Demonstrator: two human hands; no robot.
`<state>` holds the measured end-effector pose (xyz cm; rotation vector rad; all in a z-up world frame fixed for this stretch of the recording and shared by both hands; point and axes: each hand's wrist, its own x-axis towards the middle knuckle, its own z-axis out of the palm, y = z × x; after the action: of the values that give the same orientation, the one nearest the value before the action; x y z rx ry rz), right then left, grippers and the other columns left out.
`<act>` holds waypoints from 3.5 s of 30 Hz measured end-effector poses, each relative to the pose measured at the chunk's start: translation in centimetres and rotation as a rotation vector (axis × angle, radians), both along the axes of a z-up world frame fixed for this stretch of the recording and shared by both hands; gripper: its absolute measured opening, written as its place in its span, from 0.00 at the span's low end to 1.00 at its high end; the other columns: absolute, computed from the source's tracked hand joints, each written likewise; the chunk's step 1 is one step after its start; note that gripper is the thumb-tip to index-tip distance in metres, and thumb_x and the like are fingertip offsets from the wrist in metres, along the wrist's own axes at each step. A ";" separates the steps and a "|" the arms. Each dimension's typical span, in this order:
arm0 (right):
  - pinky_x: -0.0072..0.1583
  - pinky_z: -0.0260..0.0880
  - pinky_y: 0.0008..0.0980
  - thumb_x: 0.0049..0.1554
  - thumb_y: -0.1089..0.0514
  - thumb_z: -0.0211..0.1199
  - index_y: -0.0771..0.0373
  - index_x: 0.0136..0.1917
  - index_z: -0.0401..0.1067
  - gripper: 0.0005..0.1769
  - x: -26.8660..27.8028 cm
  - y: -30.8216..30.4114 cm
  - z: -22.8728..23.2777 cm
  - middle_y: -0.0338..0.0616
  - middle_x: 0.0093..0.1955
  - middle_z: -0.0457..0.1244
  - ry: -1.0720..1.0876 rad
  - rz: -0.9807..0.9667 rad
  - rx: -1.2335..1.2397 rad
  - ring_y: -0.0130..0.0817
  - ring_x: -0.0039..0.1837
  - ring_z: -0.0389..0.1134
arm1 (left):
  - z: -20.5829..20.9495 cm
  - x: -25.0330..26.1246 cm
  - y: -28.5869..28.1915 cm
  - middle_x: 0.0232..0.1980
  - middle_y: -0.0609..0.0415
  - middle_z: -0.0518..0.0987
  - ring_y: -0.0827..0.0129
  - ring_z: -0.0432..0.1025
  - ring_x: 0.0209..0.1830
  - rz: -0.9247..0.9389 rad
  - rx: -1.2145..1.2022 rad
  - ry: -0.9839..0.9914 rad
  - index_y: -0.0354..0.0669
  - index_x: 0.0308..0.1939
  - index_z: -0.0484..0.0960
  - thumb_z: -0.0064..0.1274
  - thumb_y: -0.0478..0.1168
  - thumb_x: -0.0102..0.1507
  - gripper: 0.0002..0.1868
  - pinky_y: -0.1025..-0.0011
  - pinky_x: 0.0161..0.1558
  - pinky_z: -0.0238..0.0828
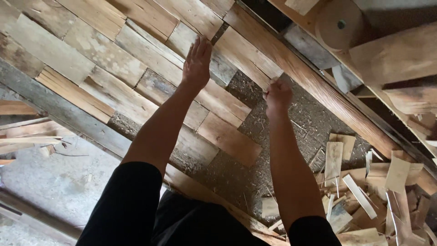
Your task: Trimming a small piece of wood with a utility knife to fit it into a wooden surface.
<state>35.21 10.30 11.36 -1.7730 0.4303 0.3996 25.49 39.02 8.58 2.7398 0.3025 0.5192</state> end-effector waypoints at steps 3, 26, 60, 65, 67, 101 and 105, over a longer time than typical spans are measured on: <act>0.35 0.68 0.27 0.66 0.54 0.61 0.60 0.42 0.72 0.11 1.3 0.4 -2.5 0.37 0.33 0.62 -0.034 0.053 0.060 0.24 0.33 0.63 | -0.9 0.8 1.1 0.79 0.31 0.59 0.38 0.52 0.81 -0.065 0.028 0.045 0.25 0.74 0.64 0.45 0.26 0.64 0.32 0.48 0.79 0.49; 0.35 0.72 0.29 0.64 0.57 0.65 0.63 0.47 0.75 0.07 2.9 1.9 -4.2 0.38 0.35 0.66 -0.080 0.135 -0.105 0.23 0.35 0.66 | -3.2 3.1 2.3 0.72 0.32 0.67 0.41 0.56 0.79 -0.128 0.103 0.090 0.27 0.68 0.74 0.50 0.27 0.64 0.26 0.51 0.78 0.51; 0.52 0.74 0.35 0.52 0.60 0.73 0.61 0.45 0.80 0.07 3.7 1.1 -5.5 0.41 0.46 0.71 -0.390 0.094 -0.359 0.32 0.50 0.73 | -2.9 3.4 2.2 0.75 0.31 0.66 0.43 0.55 0.80 -0.125 0.229 0.151 0.32 0.71 0.73 0.51 0.29 0.69 0.25 0.53 0.80 0.46; 0.54 0.75 0.35 0.52 0.60 0.74 0.62 0.44 0.80 0.07 4.3 0.7 -7.4 0.43 0.45 0.72 -0.455 0.094 -0.242 0.33 0.49 0.75 | -1.8 3.3 2.1 0.74 0.30 0.66 0.42 0.54 0.79 -0.142 0.199 0.155 0.31 0.71 0.73 0.52 0.29 0.67 0.27 0.52 0.79 0.45; 0.51 0.74 0.35 0.51 0.60 0.75 0.61 0.44 0.81 0.07 3.9 1.1 -6.3 0.42 0.45 0.72 -0.346 0.022 -0.245 0.32 0.48 0.73 | -1.5 3.3 1.9 0.72 0.31 0.67 0.43 0.56 0.78 -0.127 0.252 0.186 0.31 0.70 0.74 0.52 0.28 0.63 0.28 0.52 0.77 0.47; 0.62 0.73 0.41 0.62 0.59 0.61 0.67 0.64 0.72 0.18 -20.0 -14.2 -1.2 0.52 0.61 0.67 -0.721 0.229 -0.357 0.43 0.61 0.71 | -2.8 1.7 -0.9 0.76 0.34 0.65 0.38 0.53 0.82 -0.065 0.084 0.008 0.34 0.74 0.69 0.48 0.26 0.66 0.30 0.46 0.81 0.44; 0.65 0.71 0.43 0.60 0.64 0.59 0.67 0.63 0.72 0.17 -26.8 -18.1 1.8 0.56 0.62 0.67 -0.736 0.336 -0.456 0.50 0.63 0.70 | -2.5 -3.1 -7.4 0.79 0.28 0.62 0.41 0.55 0.80 -0.039 0.108 -0.073 0.35 0.78 0.62 0.47 0.31 0.70 0.31 0.52 0.79 0.53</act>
<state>8.42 -7.75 13.11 -2.2853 -0.3326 -0.1556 22.35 31.61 6.06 2.8164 0.2084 0.6414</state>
